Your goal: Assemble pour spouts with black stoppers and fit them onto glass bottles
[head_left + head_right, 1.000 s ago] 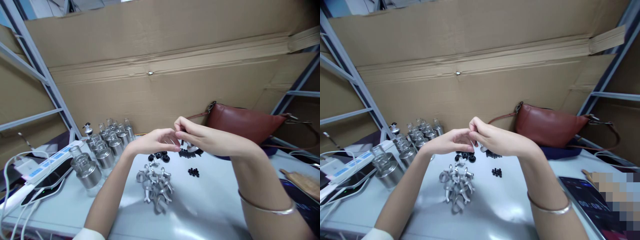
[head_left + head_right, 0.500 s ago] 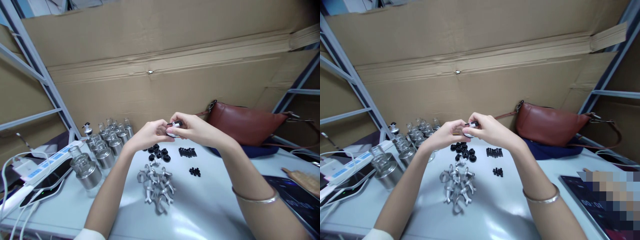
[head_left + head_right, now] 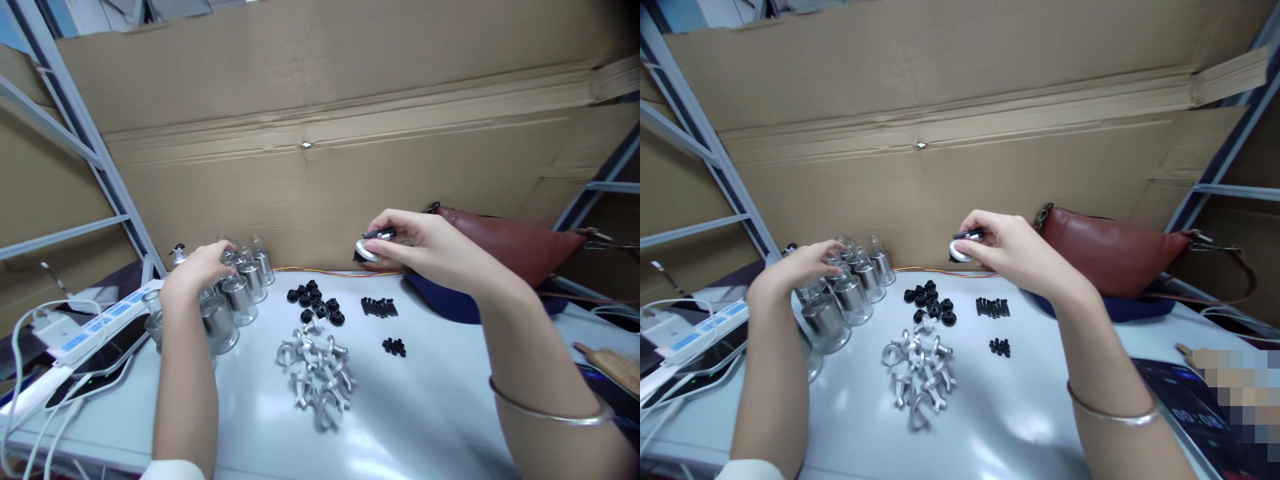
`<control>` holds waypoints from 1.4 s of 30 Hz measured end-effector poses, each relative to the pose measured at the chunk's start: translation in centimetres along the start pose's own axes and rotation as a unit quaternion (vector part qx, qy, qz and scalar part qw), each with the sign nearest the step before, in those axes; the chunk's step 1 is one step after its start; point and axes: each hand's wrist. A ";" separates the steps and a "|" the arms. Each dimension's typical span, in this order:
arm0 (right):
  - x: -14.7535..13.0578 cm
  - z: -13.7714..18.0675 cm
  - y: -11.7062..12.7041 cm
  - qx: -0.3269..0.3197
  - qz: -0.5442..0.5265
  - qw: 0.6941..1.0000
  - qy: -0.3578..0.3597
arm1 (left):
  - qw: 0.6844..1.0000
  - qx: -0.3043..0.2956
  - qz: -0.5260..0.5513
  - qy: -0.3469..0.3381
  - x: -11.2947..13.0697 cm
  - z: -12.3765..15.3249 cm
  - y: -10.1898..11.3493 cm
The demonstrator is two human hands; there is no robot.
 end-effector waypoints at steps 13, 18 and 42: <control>-0.9 0.6 0.2 0.014 0.061 0.998 0.024 | 0.997 0.007 -0.028 -0.069 1.7 1.4 0.3; -2.0 1.3 0.4 0.017 0.085 0.996 0.031 | 0.977 0.107 0.047 -0.181 6.1 5.8 1.7; -2.6 3.3 2.9 -0.114 0.085 0.989 0.039 | 0.835 -0.193 0.215 -0.468 14.5 3.3 -5.7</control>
Point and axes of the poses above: each hand's wrist, its own z-axis away from the middle knuckle, its own y-axis out of the back of the hand, x = y × z, and after that the axes turned 4 degrees about -x, right-handed
